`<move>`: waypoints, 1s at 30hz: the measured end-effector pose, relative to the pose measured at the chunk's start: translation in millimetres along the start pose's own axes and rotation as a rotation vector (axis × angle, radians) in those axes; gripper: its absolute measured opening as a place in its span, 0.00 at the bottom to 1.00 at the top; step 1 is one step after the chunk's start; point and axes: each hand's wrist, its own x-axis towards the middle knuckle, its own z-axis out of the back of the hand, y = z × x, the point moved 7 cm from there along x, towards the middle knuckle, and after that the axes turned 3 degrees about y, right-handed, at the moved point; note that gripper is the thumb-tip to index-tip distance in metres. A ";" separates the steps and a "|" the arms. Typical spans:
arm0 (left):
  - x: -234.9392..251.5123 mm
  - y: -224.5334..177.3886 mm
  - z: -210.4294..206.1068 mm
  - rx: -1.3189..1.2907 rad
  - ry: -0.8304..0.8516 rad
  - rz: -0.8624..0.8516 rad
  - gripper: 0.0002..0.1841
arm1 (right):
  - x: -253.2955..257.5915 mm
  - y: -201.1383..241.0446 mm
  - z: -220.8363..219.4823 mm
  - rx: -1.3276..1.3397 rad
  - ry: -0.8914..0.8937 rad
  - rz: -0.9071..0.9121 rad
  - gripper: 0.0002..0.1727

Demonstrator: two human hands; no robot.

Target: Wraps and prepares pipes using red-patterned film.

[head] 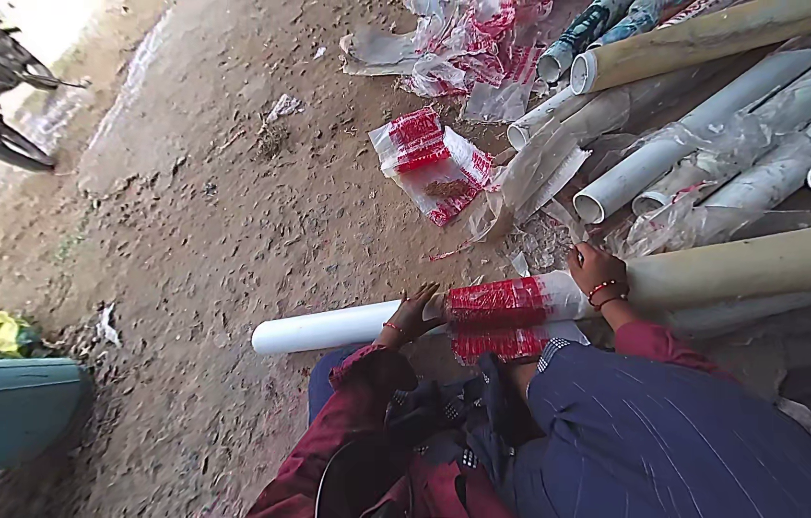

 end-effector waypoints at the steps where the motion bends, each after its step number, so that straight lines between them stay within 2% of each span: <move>1: -9.0 15.2 -3.1 0.036 -0.051 0.130 0.54 | -0.1 0.5 0.4 -0.011 0.010 -0.009 0.20; 2: -18.0 32.4 -7.4 0.078 -0.085 0.264 0.63 | 0.3 2.2 0.9 -0.033 0.042 -0.022 0.20; 3: -26.2 49.2 -12.1 0.095 -0.118 0.375 0.67 | 2.3 4.9 0.5 -0.078 0.105 -0.040 0.21; 5: -35.0 67.3 -19.7 0.060 -0.161 0.436 0.62 | 12.0 8.5 -3.9 -0.225 0.317 -0.069 0.25; 8: -31.9 67.4 -25.4 0.065 0.076 0.516 0.59 | 26.2 0.6 -12.2 -0.349 0.633 -0.004 0.29; 10: -22.7 65.1 -19.8 0.106 0.110 0.530 0.58 | 43.0 -0.2 -4.0 -0.368 0.740 -0.042 0.34; 12: -19.0 70.4 -25.1 0.132 0.089 0.500 0.59 | 45.0 19.0 4.9 -0.353 0.774 -0.069 0.32; 14: -23.3 68.5 -31.0 0.117 0.061 0.464 0.59 | 43.7 58.3 14.1 -0.291 0.698 0.030 0.25; 16: -24.3 65.0 -25.9 0.079 0.030 0.437 0.58 | 34.5 115.6 13.7 -0.213 0.619 0.175 0.19; 18: -25.7 64.1 -24.4 0.059 0.046 0.438 0.58 | 5.8 165.6 -8.4 -0.112 0.585 0.316 0.18; 20: -21.3 67.8 -26.7 0.052 0.062 0.446 0.58 | -27.0 194.7 -42.8 -0.133 0.602 0.446 0.18; 23: -20.0 70.6 -29.9 0.025 0.040 0.420 0.58 | -76.5 203.8 -83.3 -0.316 0.577 0.649 0.21; 25: -23.9 70.1 -29.4 0.007 0.015 0.388 0.57 | -98.4 194.8 -95.6 -0.289 0.354 0.892 0.18; 27: -23.6 70.5 -30.8 -0.003 0.004 0.368 0.57 | -109.0 188.3 -101.1 -0.286 0.201 1.035 0.16; 30: -23.4 69.5 -29.7 -0.027 0.006 0.360 0.56 | -109.8 190.6 -105.0 -0.386 0.174 1.081 0.14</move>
